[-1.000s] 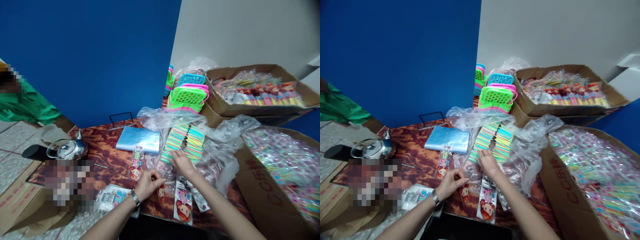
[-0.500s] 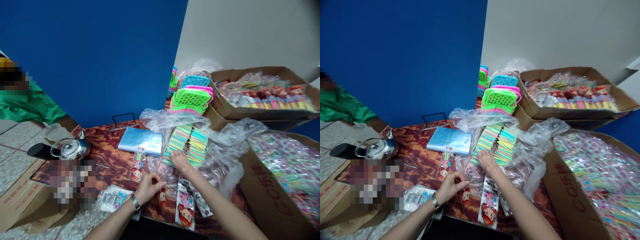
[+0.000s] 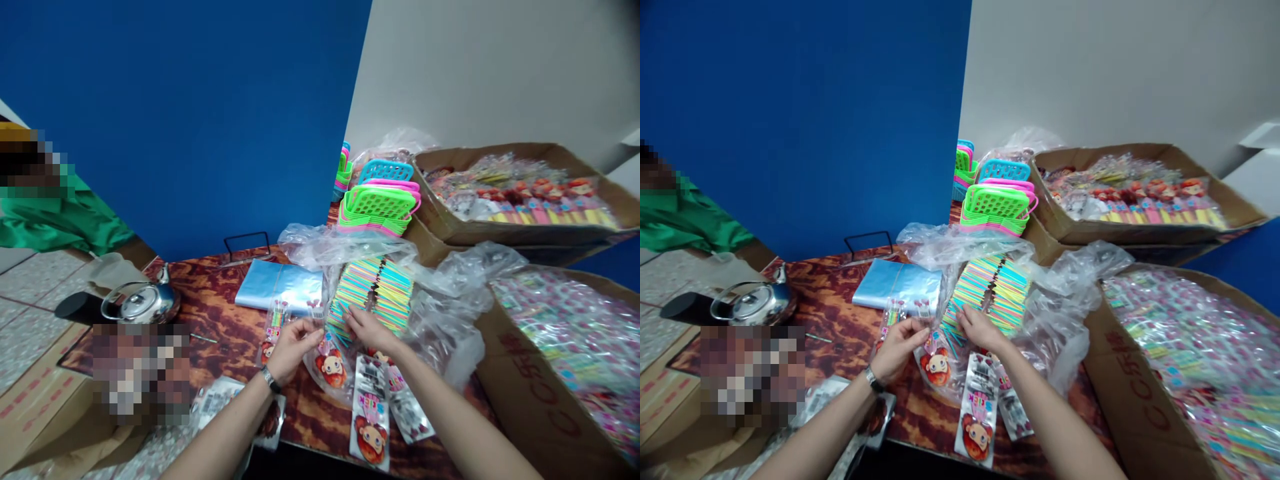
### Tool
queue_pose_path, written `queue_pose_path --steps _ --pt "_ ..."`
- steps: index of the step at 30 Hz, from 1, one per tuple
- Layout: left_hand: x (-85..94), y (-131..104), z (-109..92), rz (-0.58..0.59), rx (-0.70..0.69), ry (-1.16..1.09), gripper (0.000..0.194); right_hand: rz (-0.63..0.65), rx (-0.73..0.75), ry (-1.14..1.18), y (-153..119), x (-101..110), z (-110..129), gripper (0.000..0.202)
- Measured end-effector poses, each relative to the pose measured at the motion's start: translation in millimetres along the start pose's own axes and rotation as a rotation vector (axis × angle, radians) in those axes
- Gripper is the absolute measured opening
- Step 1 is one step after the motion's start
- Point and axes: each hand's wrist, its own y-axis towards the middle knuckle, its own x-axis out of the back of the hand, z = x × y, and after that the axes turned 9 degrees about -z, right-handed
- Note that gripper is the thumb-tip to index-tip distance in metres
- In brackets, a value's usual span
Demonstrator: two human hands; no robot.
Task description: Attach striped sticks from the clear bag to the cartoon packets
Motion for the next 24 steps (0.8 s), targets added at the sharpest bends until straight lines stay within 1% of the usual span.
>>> queue_pose_path --steps 2,3,5,7,8,9,12,14,17,19,22,24 --pt "-5.9 9 -2 0.053 0.02 -0.108 0.032 0.054 0.01 0.117 -9 -4 6 0.035" --pt "-8.8 13 -2 0.086 0.045 -0.141 0.033 0.084 0.01 0.221 -14 -7 9 0.037" --pt "-13.9 18 -2 0.149 0.102 -0.168 0.033 0.161 -0.004 0.543 -23 -15 15 0.038" --pt "-16.7 19 -1 0.184 0.146 -0.167 0.033 0.233 -0.044 0.907 -29 -22 18 0.039" --pt "-16.7 18 0 0.189 0.158 -0.16 0.034 0.251 -0.071 1.039 -31 -25 18 0.041" --pt "-15.9 17 0 0.184 0.161 -0.151 0.034 0.255 -0.1 1.105 -32 -27 17 0.043" --pt "-9.7 12 -1 0.161 0.126 -0.118 0.034 0.245 -0.195 1.144 -33 -32 12 0.045" --pt "-5.6 10 -5 0.192 0.083 -0.053 0.034 0.275 -0.236 1.131 -34 -33 11 0.044" --pt "-2.9 9 -13 0.296 0.037 0.107 0.034 0.32 -0.216 1.172 -35 -31 17 0.045" --pt "-1.8 9 -18 0.315 0.013 0.159 0.035 0.32 -0.193 1.2 -36 -29 21 0.045" --pt "2.8 5 -22 0.227 -0.03 0.144 0.033 0.292 -0.237 1.225 -37 -26 21 0.039" --pt "7.4 2 -22 0.156 -0.059 0.153 0.03 0.236 -0.287 1.277 -37 -24 18 0.035"
